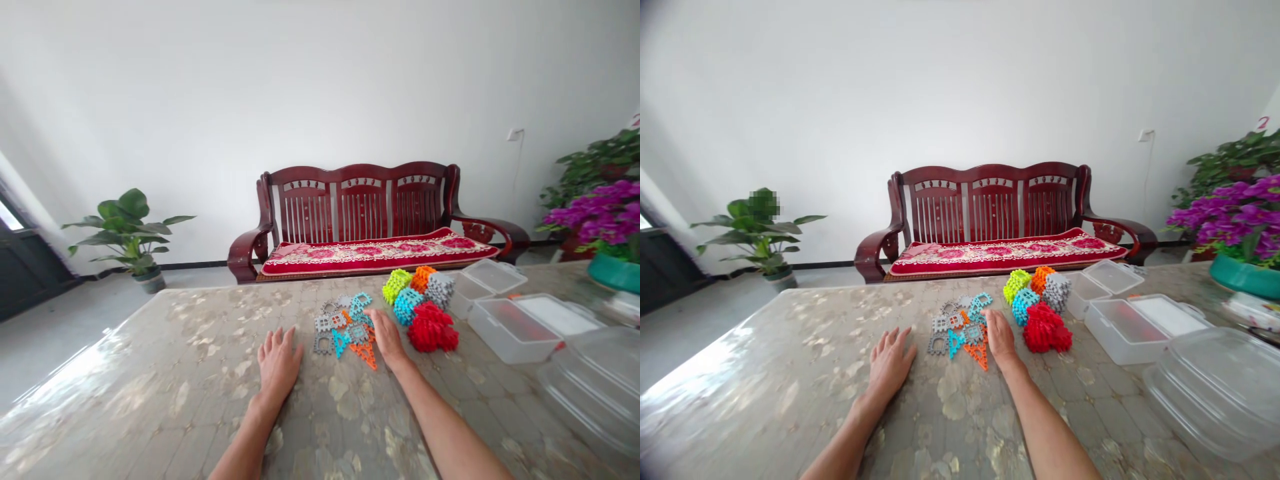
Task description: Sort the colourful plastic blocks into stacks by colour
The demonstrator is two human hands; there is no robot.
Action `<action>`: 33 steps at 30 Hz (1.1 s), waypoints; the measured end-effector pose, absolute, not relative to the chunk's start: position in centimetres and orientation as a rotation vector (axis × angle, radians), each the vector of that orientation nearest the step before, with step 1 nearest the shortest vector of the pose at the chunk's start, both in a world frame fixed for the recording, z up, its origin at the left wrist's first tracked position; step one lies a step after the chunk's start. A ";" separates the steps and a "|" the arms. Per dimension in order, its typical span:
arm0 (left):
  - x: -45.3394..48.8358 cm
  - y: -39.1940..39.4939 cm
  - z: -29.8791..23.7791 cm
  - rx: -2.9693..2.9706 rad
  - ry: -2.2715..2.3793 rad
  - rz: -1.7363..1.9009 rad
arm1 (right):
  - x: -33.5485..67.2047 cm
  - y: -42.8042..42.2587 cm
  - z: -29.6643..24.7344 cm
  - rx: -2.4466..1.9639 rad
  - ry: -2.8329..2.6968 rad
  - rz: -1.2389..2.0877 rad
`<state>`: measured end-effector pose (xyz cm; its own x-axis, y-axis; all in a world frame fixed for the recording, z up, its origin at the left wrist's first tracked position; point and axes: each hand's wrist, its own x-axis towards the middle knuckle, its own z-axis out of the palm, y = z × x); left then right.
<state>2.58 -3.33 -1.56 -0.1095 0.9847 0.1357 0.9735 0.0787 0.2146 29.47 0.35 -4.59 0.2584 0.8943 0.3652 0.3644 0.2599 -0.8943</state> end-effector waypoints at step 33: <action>2.2 -3.6 -2.5 2.302 2.191 0.426 | 29.6 0.2 -4.9 -1.370 -1.257 0.559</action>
<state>2.21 -3.65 -2.53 0.0320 0.9715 0.2348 0.9887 -0.0652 0.1350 29.65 0.17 -4.91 0.3158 0.8908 0.3267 0.3539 0.2089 -0.9117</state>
